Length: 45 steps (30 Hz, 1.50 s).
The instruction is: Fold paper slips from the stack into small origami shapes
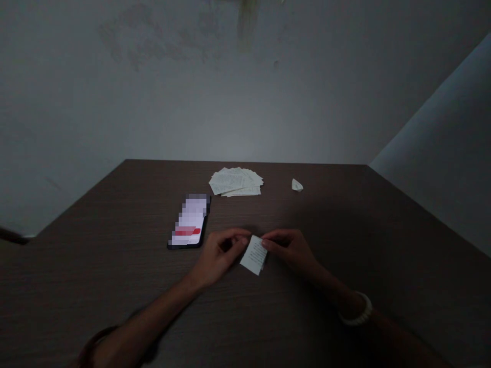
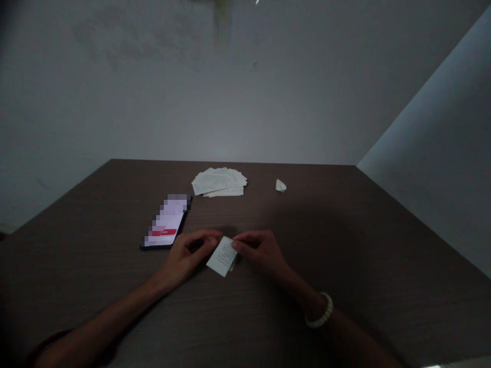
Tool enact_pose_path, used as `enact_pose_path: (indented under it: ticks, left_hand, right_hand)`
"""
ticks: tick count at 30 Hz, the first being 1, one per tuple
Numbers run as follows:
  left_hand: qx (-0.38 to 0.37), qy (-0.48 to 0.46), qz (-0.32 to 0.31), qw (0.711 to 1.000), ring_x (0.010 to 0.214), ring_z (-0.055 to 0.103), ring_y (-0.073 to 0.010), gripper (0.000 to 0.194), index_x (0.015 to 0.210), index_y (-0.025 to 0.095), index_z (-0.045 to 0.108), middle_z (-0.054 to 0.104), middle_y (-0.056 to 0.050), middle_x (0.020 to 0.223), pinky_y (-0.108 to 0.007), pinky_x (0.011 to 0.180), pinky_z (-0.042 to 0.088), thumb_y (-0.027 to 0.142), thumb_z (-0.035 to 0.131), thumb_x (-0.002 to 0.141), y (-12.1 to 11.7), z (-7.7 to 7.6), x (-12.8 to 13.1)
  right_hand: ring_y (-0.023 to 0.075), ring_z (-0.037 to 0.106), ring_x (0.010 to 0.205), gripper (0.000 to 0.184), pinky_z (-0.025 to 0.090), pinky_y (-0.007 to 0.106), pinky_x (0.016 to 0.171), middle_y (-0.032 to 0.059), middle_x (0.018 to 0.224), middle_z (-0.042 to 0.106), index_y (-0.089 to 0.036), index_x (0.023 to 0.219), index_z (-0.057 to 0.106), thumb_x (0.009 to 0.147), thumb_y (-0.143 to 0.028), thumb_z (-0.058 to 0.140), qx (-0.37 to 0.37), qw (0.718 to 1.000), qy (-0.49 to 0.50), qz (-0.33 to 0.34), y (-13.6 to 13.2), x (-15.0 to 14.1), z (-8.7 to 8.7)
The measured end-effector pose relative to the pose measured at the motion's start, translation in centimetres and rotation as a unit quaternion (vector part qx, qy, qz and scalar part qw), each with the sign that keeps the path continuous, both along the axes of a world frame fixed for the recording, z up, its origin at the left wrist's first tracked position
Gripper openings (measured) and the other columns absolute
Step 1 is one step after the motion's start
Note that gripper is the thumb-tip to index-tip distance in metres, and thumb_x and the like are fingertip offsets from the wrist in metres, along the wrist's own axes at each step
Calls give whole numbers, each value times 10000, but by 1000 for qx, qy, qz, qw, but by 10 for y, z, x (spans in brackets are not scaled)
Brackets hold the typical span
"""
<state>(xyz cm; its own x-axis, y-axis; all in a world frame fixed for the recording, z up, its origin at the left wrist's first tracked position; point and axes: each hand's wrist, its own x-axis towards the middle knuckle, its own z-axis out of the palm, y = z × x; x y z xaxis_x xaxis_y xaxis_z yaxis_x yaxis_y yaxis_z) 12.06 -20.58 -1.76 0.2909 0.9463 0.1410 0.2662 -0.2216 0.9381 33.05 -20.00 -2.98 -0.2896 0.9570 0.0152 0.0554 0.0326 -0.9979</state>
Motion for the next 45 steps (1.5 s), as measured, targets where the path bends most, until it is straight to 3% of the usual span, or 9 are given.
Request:
enact_pose_path:
  ticks: [6, 9, 13, 18, 21, 24, 36, 41, 45]
  left_hand:
    - [-21, -5, -31, 999, 754, 602, -173, 292, 1053, 159, 672, 681, -51, 845, -287, 676, 457, 367, 573, 872, 0, 7, 0]
    - [-28, -20, -24, 999, 731, 594, -158, 321, 1108, 159, 625, 666, -28, 814, -270, 662, 453, 350, 599, 851, 0, 5, 2]
    - [-45, -9, -12, 999, 674, 589, -143, 245, 1019, 149, 641, 660, -9, 727, -256, 645, 448, 317, 611, 843, 2, -1, 5]
    - [-38, 5, 23, 999, 644, 582, -143, 195, 927, 140, 680, 654, -16, 680, -254, 619, 438, 294, 612, 829, 4, -2, 5]
    - [-36, 16, 28, 999, 642, 577, -145, 217, 946, 140, 693, 652, -20, 683, -256, 613, 442, 302, 597, 837, 3, -1, 4]
    - [-28, 22, 27, 999, 667, 593, -153, 233, 961, 149, 697, 667, -26, 717, -263, 630, 456, 323, 588, 850, 3, -2, 2]
    - [-35, 58, 34, 997, 701, 643, -169, 242, 824, 168, 724, 724, -26, 759, -253, 622, 468, 369, 595, 859, 4, -5, -1]
    - [-29, 67, 37, 997, 699, 644, -172, 232, 781, 166, 728, 728, -27, 748, -251, 614, 461, 356, 612, 847, 3, -3, -1]
    - [-32, 76, 38, 996, 669, 631, -174, 240, 728, 160, 724, 716, -34, 707, -255, 592, 446, 360, 634, 824, 2, 0, 0]
  right_hand:
    - [187, 678, 739, 230, 525, 290, 675, 43, 820, 744, -196, 847, 747, 753, -402, 711, 12, 996, 13, -83, 5, 1, 2]
    - [148, 628, 623, 261, 484, 249, 568, 27, 740, 716, -184, 859, 738, 770, -424, 684, 11, 996, 10, -84, 4, -1, 3]
    - [93, 493, 476, 314, 372, 209, 451, -1, 598, 626, -162, 807, 722, 788, -467, 648, 11, 997, -13, -82, 3, -3, -1]
    - [122, 483, 461, 557, 367, 233, 428, 17, 541, 570, -149, 727, 677, 848, -640, 444, -8, 990, 63, -126, 3, 2, -6]
    - [117, 475, 490, 470, 359, 226, 448, 1, 555, 550, -156, 711, 657, 834, -591, 529, 36, 988, 32, -146, 3, 5, -3]
    - [94, 420, 467, 344, 306, 208, 431, -34, 519, 491, -155, 726, 659, 775, -496, 664, 29, 982, -27, -183, 4, 6, 0]
    - [90, 435, 438, 342, 319, 206, 407, -31, 503, 521, -145, 772, 674, 759, -487, 687, 1, 982, -6, -186, 7, 7, 0]
    - [122, 547, 566, 354, 434, 230, 496, 18, 746, 659, -182, 994, 656, 735, -410, 734, 95, 972, -21, -216, 7, 12, 1]
    - [137, 555, 580, 249, 457, 255, 533, 16, 696, 636, -189, 867, 656, 747, -392, 733, 172, 946, -92, -258, 5, 17, 2]
